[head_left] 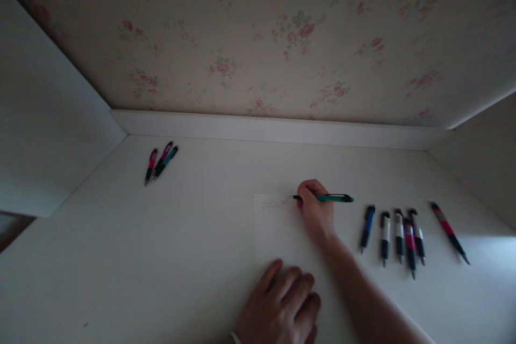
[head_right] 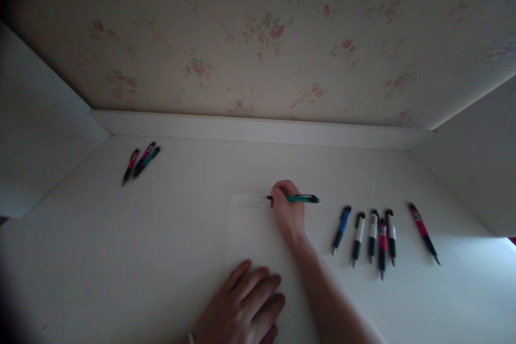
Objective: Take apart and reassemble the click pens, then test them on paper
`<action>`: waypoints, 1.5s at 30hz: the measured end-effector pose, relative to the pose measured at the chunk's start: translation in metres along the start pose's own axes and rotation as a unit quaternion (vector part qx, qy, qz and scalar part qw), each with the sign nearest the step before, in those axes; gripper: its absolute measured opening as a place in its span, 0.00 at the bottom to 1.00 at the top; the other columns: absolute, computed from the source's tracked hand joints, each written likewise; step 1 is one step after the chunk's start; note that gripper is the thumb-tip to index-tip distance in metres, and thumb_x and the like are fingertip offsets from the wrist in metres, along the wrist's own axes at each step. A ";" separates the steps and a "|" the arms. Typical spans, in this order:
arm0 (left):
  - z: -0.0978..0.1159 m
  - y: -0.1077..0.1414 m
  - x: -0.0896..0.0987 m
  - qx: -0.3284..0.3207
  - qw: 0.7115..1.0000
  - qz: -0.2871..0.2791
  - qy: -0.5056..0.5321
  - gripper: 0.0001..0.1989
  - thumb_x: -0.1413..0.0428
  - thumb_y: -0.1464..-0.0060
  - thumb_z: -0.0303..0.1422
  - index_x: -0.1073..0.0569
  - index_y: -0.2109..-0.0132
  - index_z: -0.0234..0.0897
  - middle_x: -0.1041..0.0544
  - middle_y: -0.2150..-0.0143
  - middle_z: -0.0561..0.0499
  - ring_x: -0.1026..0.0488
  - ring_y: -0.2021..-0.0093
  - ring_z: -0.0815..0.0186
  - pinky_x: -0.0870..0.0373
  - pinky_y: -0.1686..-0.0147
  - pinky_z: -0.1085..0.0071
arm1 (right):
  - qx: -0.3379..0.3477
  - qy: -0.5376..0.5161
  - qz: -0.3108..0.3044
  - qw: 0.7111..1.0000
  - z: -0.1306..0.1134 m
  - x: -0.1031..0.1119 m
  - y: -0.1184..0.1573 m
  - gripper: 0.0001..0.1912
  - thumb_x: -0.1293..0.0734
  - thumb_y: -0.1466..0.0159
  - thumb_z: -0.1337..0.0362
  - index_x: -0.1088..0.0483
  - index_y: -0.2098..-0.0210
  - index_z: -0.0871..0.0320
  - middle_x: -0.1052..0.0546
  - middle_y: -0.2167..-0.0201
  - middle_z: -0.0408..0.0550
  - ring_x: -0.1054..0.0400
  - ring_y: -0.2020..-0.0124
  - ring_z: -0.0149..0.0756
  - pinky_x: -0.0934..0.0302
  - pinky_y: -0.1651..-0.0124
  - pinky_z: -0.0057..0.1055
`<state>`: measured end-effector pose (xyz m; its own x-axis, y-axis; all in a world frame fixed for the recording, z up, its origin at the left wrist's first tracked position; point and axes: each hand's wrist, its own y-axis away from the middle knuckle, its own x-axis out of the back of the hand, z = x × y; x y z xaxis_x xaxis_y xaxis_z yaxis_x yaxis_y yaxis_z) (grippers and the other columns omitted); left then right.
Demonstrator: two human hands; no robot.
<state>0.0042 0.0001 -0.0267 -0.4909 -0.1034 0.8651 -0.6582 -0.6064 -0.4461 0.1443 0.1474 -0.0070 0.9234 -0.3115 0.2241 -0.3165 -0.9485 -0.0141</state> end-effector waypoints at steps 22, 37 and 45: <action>0.001 0.001 0.007 0.022 0.999 -0.037 0.033 0.15 0.51 0.32 0.41 0.27 0.46 0.43 0.24 0.41 0.55 0.32 0.41 0.62 0.52 0.33 0.60 | 0.327 0.145 -0.031 0.933 0.017 0.081 0.066 0.15 0.35 0.31 0.71 0.25 0.49 0.49 0.21 0.50 0.51 0.22 0.53 0.43 0.25 0.50 0.40; 0.006 -0.008 0.017 0.086 0.988 -0.048 0.115 0.04 0.43 0.37 0.35 0.24 0.57 0.42 0.21 0.49 0.55 0.27 0.47 0.65 0.41 0.35 0.60 | 0.368 0.236 -0.089 0.895 0.038 0.130 0.048 0.15 0.41 0.38 0.75 0.26 0.70 0.54 0.19 0.49 0.51 0.35 0.36 0.54 0.42 0.35 0.63; -0.056 -0.017 0.073 0.160 0.984 -0.079 0.008 0.09 0.48 0.36 0.27 0.22 0.56 0.41 0.20 0.51 0.50 0.25 0.50 0.62 0.32 0.43 0.64 | 0.378 0.336 -0.114 0.855 0.068 0.149 0.036 0.21 0.42 0.43 0.77 0.22 0.61 0.53 0.16 0.56 0.49 0.23 0.49 0.51 0.37 0.38 0.62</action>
<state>-0.0524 0.0470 0.0310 -0.4077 0.0223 0.9129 -0.5141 -0.8318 -0.2093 0.2853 0.0629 -0.0403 0.5292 -0.2511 0.8105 0.3195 -0.8259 -0.4645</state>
